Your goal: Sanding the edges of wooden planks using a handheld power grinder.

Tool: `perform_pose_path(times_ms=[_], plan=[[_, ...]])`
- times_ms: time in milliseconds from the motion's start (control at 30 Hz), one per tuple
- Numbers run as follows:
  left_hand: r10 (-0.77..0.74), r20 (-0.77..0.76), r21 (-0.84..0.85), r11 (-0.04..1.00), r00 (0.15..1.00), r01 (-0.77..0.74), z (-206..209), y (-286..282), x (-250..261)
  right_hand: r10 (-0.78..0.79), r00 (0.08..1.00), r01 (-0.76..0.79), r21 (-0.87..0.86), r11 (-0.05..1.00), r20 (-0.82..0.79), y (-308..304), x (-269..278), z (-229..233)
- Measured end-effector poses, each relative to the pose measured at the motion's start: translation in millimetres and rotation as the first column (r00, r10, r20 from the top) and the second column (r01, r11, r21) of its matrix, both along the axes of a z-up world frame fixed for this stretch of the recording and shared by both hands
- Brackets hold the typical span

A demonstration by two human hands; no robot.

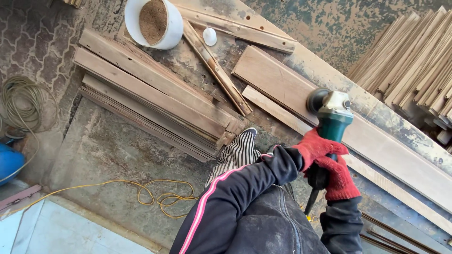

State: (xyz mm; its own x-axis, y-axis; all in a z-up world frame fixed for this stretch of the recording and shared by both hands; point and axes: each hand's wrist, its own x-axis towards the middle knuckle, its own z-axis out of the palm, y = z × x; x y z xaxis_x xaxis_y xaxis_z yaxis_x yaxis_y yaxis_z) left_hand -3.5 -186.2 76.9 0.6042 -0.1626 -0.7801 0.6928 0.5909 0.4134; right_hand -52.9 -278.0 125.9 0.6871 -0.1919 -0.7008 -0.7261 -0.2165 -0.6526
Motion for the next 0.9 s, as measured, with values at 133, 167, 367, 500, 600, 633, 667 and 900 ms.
perform_pose_path(times_ms=[133, 167, 367, 500, 600, 633, 667, 900], plan=[[0.034, 0.025, -0.011, 0.999, 0.999, -0.034, -16.9, 2.4, 1.9, -0.019, 0.999, 0.017, 0.065, 0.998, 0.025, 14.0, 7.8, 5.8], [0.106, 0.016, -0.037, 0.994, 0.994, -0.106, -23.7, 9.2, 4.4, 0.012, 0.999, -0.015, 0.085, 0.996, 0.031, 30.4, 13.2, 17.3], [0.388, -0.050, 0.003, 0.921, 0.920, -0.388, -28.8, 114.5, 17.7, 0.292, 0.948, -0.313, 0.186, 0.931, 0.130, 117.2, 55.4, 22.1], [0.501, -0.034, 0.018, 0.865, 0.865, -0.501, -56.2, 157.8, 17.9, 0.452, 0.870, -0.488, 0.213, 0.847, 0.195, 151.9, 64.7, 5.9], [0.456, 0.022, 0.055, 0.888, 0.890, -0.456, -55.1, 154.5, 19.9, 0.452, 0.866, -0.494, 0.228, 0.839, 0.214, 141.3, 65.5, -7.7], [0.395, 0.048, 0.066, 0.915, 0.918, -0.397, -46.2, 142.6, 20.0, 0.412, 0.890, -0.448, 0.201, 0.871, 0.194, 134.0, 61.8, 1.6], [0.332, 0.070, 0.076, 0.939, 0.941, -0.337, -37.7, 128.4, 19.4, 0.372, 0.912, -0.399, 0.170, 0.901, 0.173, 124.8, 57.6, 11.0], [0.170, 0.034, -0.202, 0.966, 0.985, -0.160, -12.9, -8.8, -8.2, 0.066, 0.998, -0.066, 0.016, 0.998, 0.000, 12.6, -5.2, 27.7]])
